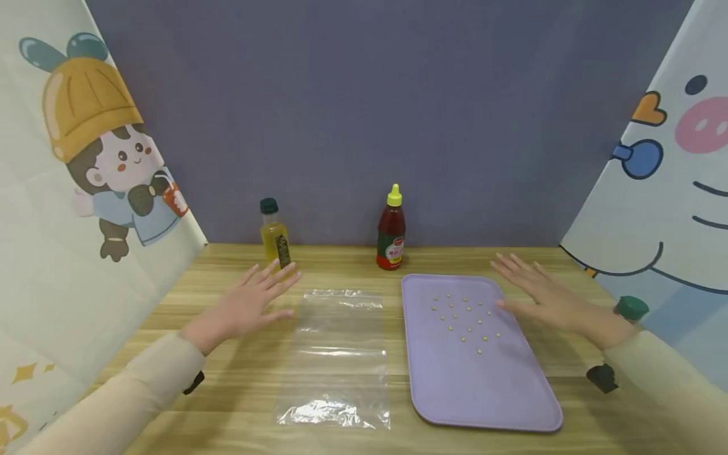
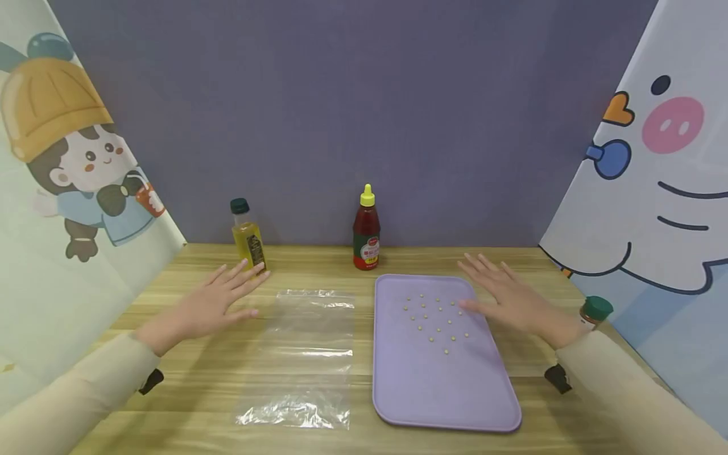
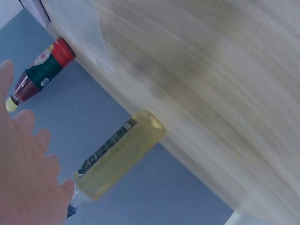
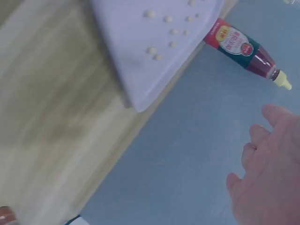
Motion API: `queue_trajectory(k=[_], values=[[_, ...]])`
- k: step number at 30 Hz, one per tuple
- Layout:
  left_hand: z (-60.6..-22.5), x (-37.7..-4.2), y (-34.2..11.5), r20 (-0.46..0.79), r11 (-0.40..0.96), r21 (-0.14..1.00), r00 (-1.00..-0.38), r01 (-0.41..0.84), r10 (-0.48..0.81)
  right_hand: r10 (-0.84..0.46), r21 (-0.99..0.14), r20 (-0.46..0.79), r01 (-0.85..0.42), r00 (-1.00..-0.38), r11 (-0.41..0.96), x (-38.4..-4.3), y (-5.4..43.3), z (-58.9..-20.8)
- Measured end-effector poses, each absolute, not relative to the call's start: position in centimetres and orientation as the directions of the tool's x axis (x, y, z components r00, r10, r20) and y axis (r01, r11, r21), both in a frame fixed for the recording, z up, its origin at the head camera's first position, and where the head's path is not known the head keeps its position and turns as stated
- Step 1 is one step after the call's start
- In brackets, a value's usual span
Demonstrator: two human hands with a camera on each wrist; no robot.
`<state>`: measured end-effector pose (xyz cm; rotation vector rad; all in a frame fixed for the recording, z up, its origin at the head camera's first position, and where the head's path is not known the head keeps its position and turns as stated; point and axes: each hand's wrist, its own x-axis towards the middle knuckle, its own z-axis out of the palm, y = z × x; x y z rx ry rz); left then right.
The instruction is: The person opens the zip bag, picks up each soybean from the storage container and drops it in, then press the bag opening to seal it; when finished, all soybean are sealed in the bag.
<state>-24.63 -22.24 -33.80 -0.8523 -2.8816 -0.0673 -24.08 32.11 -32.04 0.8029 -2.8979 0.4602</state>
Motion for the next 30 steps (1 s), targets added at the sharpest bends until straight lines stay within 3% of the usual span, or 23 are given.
queue_trajectory(k=[7, 16, 21, 30], values=[[-33.0, -25.9, -22.6, 0.108, 0.831, 0.035, -0.828, 0.556, 0.549, -0.503, -0.284, 0.142, -0.522, -0.853, 0.805, -25.4, 30.0, -30.3], [-33.3, -27.9, -22.2, 0.107, 0.792, 0.202, -0.817, 0.576, 0.567, -0.520, -0.357, 0.081, -0.512, -0.850, 0.781, -28.3, 26.3, -29.7], [-33.5, -29.0, -21.5, 0.072, 0.777, 0.332, -0.836, 0.535, 0.545, -0.516, -0.423, 0.064, -0.491, -0.854, 0.761, -29.8, 24.4, -30.2], [-34.9, -30.0, -20.0, 0.005, 0.771, 0.472, -0.875, 0.428, 0.483, -0.545, -0.584, 0.062, -0.474, -0.836, 0.659, -32.1, 19.9, -32.1]])
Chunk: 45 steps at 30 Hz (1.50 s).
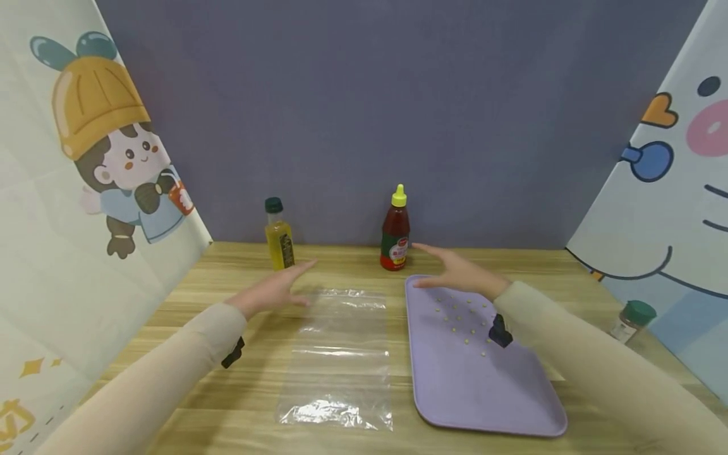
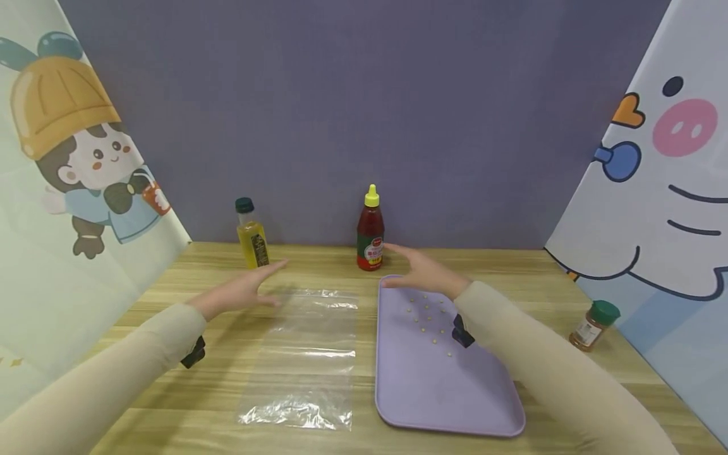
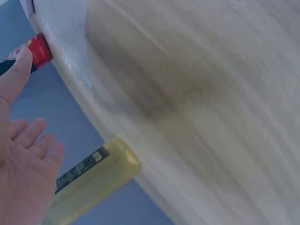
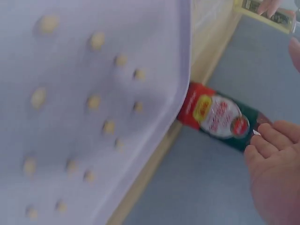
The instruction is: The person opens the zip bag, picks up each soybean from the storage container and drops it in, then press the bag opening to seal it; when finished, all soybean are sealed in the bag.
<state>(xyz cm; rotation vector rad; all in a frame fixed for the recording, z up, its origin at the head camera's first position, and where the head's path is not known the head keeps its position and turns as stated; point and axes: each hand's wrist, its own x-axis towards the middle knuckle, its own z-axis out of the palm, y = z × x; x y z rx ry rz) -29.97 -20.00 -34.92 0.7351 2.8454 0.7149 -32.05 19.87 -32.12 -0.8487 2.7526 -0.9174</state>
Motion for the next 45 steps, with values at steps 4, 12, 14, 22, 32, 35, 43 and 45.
queue_trajectory(k=[4, 12, 14, 22, 32, 35, 43, 45], values=[[-35.6, -30.4, -19.5, -0.011, 0.760, 0.518, -0.886, 0.392, 0.464, -0.587, -0.642, 0.070, -0.487, -0.806, 0.592, -32.7, 18.0, -33.2], [-37.6, -31.6, -18.5, -0.020, 0.747, 0.562, -0.897, 0.355, 0.442, -0.608, -0.717, -0.012, -0.417, -0.794, 0.559, -33.3, 14.6, -35.5], [-37.9, -31.8, -18.1, -0.013, 0.742, 0.568, -0.897, 0.357, 0.441, -0.588, -0.709, -0.025, -0.400, -0.808, 0.580, -33.5, 13.8, -36.0], [-38.5, -32.0, -16.9, 0.047, 0.761, 0.529, -0.908, 0.375, 0.416, -0.526, -0.679, -0.100, -0.329, -0.845, 0.656, -34.3, 11.5, -37.7], [-38.5, -32.4, -16.7, 0.035, 0.801, 0.516, -0.941, 0.305, 0.336, -0.496, -0.626, -0.102, -0.332, -0.862, 0.706, -34.4, 9.7, -38.1], [-38.4, -32.4, -16.7, 0.043, 0.788, 0.541, -0.946, 0.293, 0.321, -0.477, -0.602, -0.092, -0.333, -0.874, 0.726, -34.5, 9.4, -38.0], [-37.5, -32.1, -17.2, 0.060, 0.702, 0.682, -0.973, 0.204, 0.224, -0.426, -0.673, -0.011, -0.309, -0.905, 0.672, -34.8, 9.5, -37.6], [-37.3, -32.2, -17.3, 0.074, 0.679, 0.705, -0.974, 0.203, 0.214, -0.399, -0.673, 0.011, -0.302, -0.917, 0.675, -34.9, 9.7, -37.2]])
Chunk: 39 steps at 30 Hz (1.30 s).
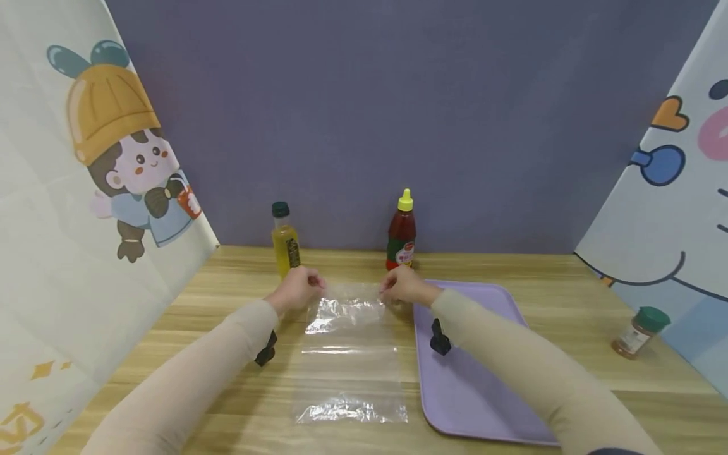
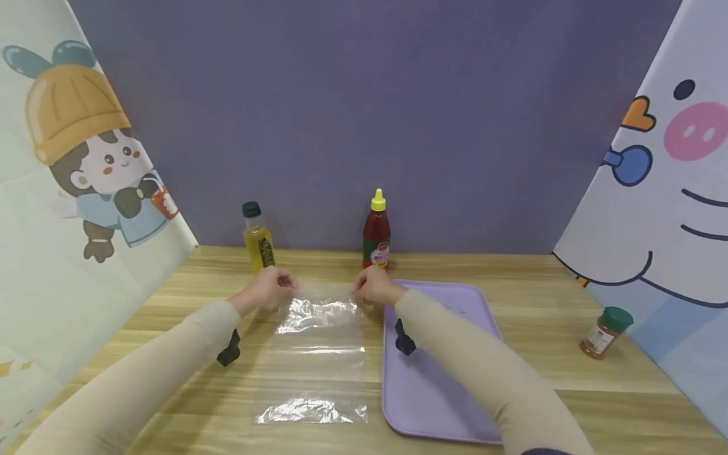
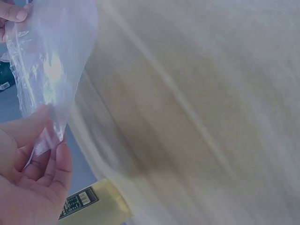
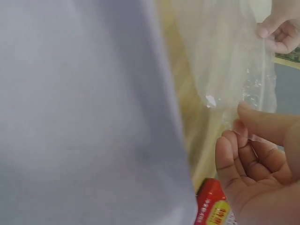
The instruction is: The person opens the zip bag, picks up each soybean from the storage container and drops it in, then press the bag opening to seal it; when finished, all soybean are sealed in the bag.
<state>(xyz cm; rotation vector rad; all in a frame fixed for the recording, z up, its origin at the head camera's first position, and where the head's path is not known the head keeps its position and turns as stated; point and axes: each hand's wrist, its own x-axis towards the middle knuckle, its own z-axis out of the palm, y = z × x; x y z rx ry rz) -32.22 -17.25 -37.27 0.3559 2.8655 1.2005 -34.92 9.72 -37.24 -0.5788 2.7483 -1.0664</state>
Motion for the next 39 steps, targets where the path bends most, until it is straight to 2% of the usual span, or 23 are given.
queue_trajectory(k=[8, 14, 24, 29, 39], values=[[-35.6, -32.4, -17.4, 0.197, 0.678, 0.672, -0.954, 0.299, 0.226, -0.377, -0.658, 0.052, -0.316, -0.925, 0.683, -34.5, 10.3, -34.8], [-33.9, -32.1, -17.3, 0.235, 0.681, 0.654, -0.944, 0.330, 0.232, -0.354, -0.662, 0.061, -0.303, -0.933, 0.686, -33.9, 11.0, -32.5], [-32.7, -29.6, -17.2, 0.247, 0.673, 0.653, -0.938, 0.347, 0.244, -0.354, -0.671, 0.098, -0.325, -0.930, 0.667, -31.6, 12.8, -31.2], [-32.6, -28.7, -17.3, 0.252, 0.659, 0.661, -0.933, 0.359, 0.255, -0.371, -0.685, 0.080, -0.321, -0.925, 0.654, -29.9, 13.5, -31.3], [-32.7, -27.2, -17.3, 0.219, 0.668, 0.659, -0.938, 0.346, 0.270, -0.409, -0.695, 0.122, -0.372, -0.904, 0.615, -28.3, 14.3, -31.8]])
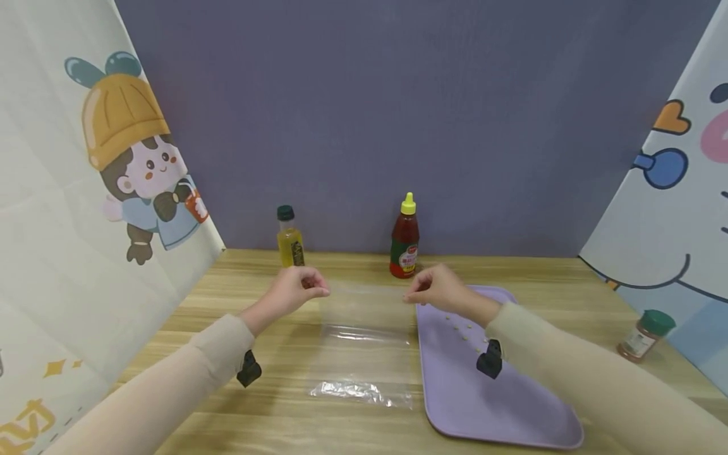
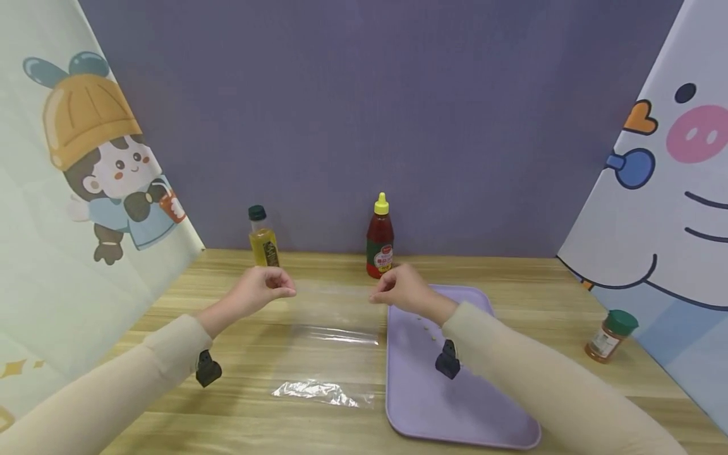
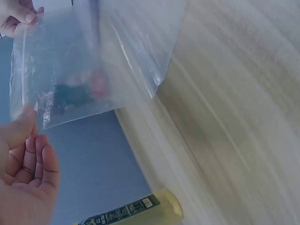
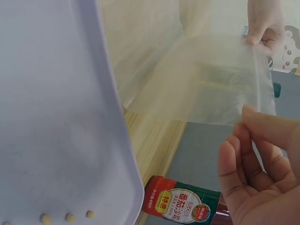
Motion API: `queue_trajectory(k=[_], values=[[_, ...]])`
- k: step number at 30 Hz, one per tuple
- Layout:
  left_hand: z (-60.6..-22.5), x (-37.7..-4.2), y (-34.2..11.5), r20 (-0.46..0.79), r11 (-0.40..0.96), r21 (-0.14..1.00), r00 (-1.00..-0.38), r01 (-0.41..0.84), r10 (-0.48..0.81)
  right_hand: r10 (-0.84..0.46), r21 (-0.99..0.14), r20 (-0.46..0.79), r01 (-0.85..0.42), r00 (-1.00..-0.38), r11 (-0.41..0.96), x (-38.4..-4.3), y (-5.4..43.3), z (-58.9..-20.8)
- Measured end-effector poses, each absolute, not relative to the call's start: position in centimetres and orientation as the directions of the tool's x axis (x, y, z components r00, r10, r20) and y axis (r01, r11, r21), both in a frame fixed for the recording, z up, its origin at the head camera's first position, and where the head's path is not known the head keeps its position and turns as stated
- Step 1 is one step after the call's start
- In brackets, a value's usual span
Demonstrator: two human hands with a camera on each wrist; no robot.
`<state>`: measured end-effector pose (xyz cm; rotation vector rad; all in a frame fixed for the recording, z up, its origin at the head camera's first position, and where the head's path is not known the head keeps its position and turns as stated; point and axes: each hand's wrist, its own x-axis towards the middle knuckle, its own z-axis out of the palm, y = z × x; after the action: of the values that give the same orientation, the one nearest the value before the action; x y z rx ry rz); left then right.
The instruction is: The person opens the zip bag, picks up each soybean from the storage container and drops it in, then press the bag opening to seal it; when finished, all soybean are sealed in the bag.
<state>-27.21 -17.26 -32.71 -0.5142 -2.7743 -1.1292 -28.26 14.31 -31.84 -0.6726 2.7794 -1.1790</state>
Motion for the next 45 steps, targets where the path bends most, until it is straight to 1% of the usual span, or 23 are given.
queue_trajectory(k=[9, 18, 25, 31, 35, 40, 42, 45], values=[[-32.8, -26.8, -17.1, 0.209, 0.648, 0.697, -0.951, 0.308, 0.228, -0.425, -0.702, 0.089, -0.360, -0.901, 0.615, -28.2, 14.1, -32.1], [-32.7, -26.8, -16.9, 0.187, 0.662, 0.697, -0.961, 0.276, 0.204, -0.489, -0.691, 0.101, -0.415, -0.866, 0.592, -28.6, 12.3, -31.0], [-32.7, -26.9, -16.8, 0.205, 0.663, 0.685, -0.953, 0.301, 0.222, -0.522, -0.689, 0.113, -0.445, -0.846, 0.572, -29.3, 10.9, -30.4], [-33.0, -27.0, -16.7, 0.209, 0.668, 0.677, -0.951, 0.308, 0.226, -0.548, -0.705, 0.082, -0.438, -0.832, 0.559, -29.7, 9.9, -30.2], [-33.0, -26.9, -16.6, 0.210, 0.664, 0.681, -0.951, 0.307, 0.225, -0.575, -0.685, 0.074, -0.461, -0.815, 0.564, -29.7, 9.6, -30.0], [-33.0, -26.8, -16.6, 0.206, 0.662, 0.685, -0.953, 0.303, 0.223, -0.614, -0.627, 0.076, -0.516, -0.786, 0.583, -29.6, 9.5, -29.9], [-33.0, -26.7, -16.7, 0.215, 0.662, 0.680, -0.949, 0.315, 0.231, -0.621, -0.621, 0.073, -0.523, -0.780, 0.583, -29.7, 9.5, -30.0], [-33.1, -26.6, -16.9, 0.235, 0.660, 0.665, -0.937, 0.348, 0.258, -0.618, -0.642, 0.056, -0.502, -0.784, 0.579, -29.9, 9.5, -30.0]])
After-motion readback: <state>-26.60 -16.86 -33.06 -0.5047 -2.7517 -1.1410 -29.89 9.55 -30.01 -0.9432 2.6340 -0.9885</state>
